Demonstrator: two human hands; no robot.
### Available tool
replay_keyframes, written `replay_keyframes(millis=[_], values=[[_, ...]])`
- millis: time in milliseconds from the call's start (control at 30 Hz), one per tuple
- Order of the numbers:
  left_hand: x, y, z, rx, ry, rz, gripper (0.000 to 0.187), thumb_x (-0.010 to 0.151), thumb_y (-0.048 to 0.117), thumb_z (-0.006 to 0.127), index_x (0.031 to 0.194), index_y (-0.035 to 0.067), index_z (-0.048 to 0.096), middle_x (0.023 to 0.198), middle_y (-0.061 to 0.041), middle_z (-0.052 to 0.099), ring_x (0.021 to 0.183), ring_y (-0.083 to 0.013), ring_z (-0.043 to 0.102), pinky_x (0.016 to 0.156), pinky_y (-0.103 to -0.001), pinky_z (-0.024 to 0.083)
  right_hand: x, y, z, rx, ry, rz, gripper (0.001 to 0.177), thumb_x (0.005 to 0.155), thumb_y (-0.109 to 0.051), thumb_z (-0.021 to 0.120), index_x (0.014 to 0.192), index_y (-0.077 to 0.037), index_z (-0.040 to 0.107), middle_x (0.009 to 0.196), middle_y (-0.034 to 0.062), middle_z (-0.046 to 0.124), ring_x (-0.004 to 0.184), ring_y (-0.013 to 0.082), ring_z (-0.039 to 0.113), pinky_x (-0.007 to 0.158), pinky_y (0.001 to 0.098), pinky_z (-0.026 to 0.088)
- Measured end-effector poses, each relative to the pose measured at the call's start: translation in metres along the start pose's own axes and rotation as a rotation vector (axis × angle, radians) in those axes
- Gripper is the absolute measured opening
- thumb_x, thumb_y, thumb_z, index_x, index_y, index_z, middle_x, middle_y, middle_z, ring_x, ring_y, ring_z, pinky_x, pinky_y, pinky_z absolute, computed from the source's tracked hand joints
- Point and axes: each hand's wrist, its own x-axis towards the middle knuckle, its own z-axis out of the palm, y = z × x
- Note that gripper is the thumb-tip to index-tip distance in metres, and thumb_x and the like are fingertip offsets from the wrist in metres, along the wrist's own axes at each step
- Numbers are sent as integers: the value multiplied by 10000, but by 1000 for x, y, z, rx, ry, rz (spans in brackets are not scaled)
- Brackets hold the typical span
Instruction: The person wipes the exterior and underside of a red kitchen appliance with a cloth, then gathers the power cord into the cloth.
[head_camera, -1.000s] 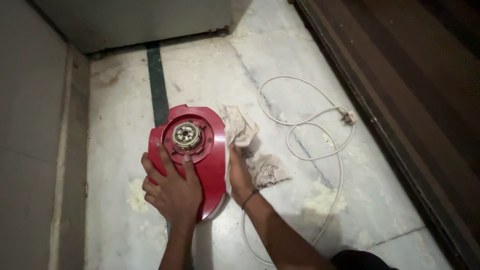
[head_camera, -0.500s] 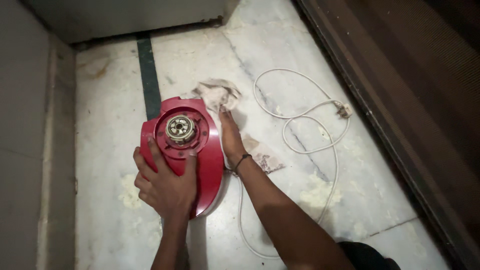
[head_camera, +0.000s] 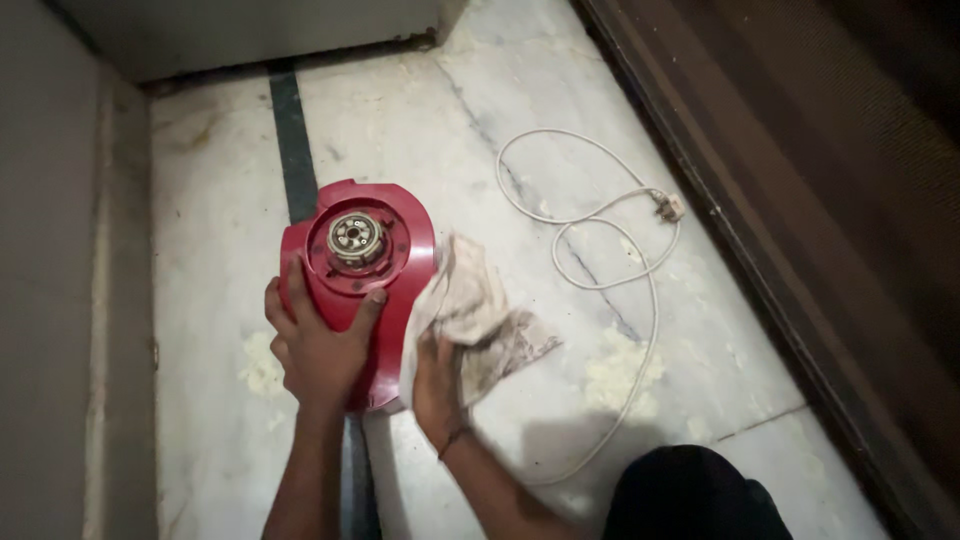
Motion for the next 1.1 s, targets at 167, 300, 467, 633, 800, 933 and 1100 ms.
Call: replay_keyframes(millis=[167,300,467,633,800,933,1100], values=[[2,-6,-1,-42,-48,-3,1076,739,641,767,1623,425,194,1637,-81,225,1353,-503,417,1080,-611,409,-87,16,10,103,-80,142,618,1068,-362,428,1519,46,314,1650,217,273,1539,336,269,1234,387,215],[-10,1,9,-22,-38,-122,1045,777,613,762,1616,437,165,1640,-92,188,1375,-533,365,1027,-636,412,-84,14,14,89,-47,206,614,1057,-334,423,1532,28,278,1633,220,265,1507,349,246,1215,393,198],[-27,9,29,-57,79,-152,1008,839,627,729,1639,403,158,1624,-211,173,1295,-609,405,1041,-618,440,-17,-37,-25,-68,41,-159,555,1073,-297,421,1495,58,356,1549,280,433,1443,393,415,1182,430,294],[-37,8,42,-95,119,-240,1021,834,600,726,1642,402,134,1623,-223,162,1298,-615,396,1017,-630,443,51,-78,-47,-160,-175,-87,577,1036,-317,436,1521,-15,353,1532,266,448,1413,420,427,1127,455,348],[-44,16,47,-89,207,-255,1008,857,583,735,1640,407,125,1623,-230,140,1371,-587,328,1046,-631,418,17,-56,-50,-133,-112,-36,573,1045,-342,445,1500,0,380,1506,253,488,1409,382,455,1143,436,344],[-57,23,48,-133,230,-313,979,874,558,717,1631,408,115,1634,-216,128,1406,-549,302,1035,-636,411,-35,-20,-47,-47,-7,-159,606,1059,-269,472,1521,81,296,1568,294,357,1451,394,318,1159,459,239],[-63,10,51,-168,279,-236,937,909,474,691,1639,299,129,1623,-257,152,1390,-512,324,1130,-576,328,-37,-31,-51,-169,-30,-87,514,978,-209,503,1424,42,455,1444,273,525,1342,423,479,1118,461,343]])
